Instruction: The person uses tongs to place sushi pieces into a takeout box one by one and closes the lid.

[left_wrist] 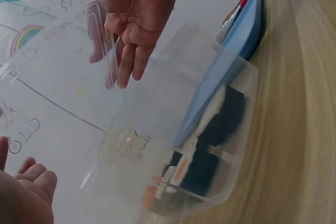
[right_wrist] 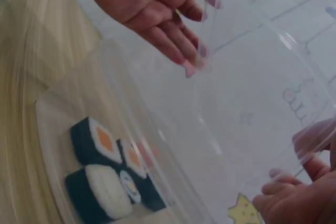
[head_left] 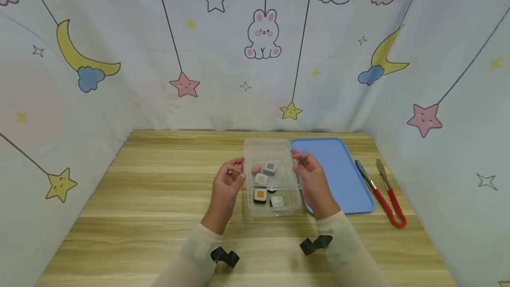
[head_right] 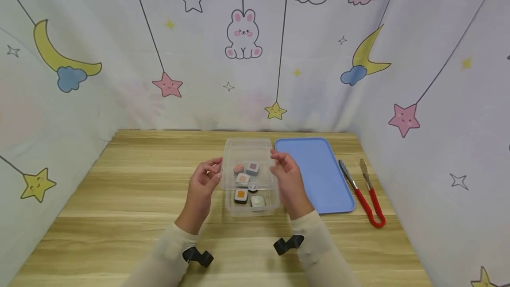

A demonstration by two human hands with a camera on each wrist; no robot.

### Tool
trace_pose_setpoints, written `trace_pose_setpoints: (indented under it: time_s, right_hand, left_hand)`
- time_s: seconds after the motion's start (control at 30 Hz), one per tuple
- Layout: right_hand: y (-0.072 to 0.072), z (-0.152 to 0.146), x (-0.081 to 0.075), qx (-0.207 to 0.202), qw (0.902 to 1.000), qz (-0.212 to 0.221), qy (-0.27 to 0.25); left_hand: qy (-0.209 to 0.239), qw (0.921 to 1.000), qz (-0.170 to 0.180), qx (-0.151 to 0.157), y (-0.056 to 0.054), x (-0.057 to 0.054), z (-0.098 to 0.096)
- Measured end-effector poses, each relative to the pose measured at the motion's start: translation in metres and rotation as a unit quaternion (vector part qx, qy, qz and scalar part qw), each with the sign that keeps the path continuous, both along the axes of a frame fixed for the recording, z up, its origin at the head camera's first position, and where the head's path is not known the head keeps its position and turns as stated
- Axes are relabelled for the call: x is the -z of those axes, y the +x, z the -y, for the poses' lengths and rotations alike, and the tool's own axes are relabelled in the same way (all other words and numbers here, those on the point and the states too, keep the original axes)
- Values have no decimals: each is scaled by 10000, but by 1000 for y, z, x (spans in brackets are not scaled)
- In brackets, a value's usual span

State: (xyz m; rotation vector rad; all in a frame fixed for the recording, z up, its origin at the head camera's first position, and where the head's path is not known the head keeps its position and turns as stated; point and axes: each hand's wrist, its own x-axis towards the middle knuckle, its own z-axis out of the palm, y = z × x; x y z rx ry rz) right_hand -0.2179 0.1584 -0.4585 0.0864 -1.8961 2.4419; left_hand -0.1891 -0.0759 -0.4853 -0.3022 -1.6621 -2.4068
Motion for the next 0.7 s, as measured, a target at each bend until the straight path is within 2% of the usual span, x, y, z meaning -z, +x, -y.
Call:
trace_pose_setpoints:
  time_s: [0.2, 0.4, 0.7]
  right_hand:
    - [0, -8, 24, -156, 9989, -80, 443]
    - [-2, -10, 45, -66, 9972, -168, 727]
    - [-2, -6, 63, 45, 9974, -474, 534]
  left_hand:
    - [144, 9997, 7, 184, 2, 19, -3]
    - [-195, 9998, -34, 62, 1, 33, -5]
    - [-445, 9990, 41, -20, 1, 43, -6]
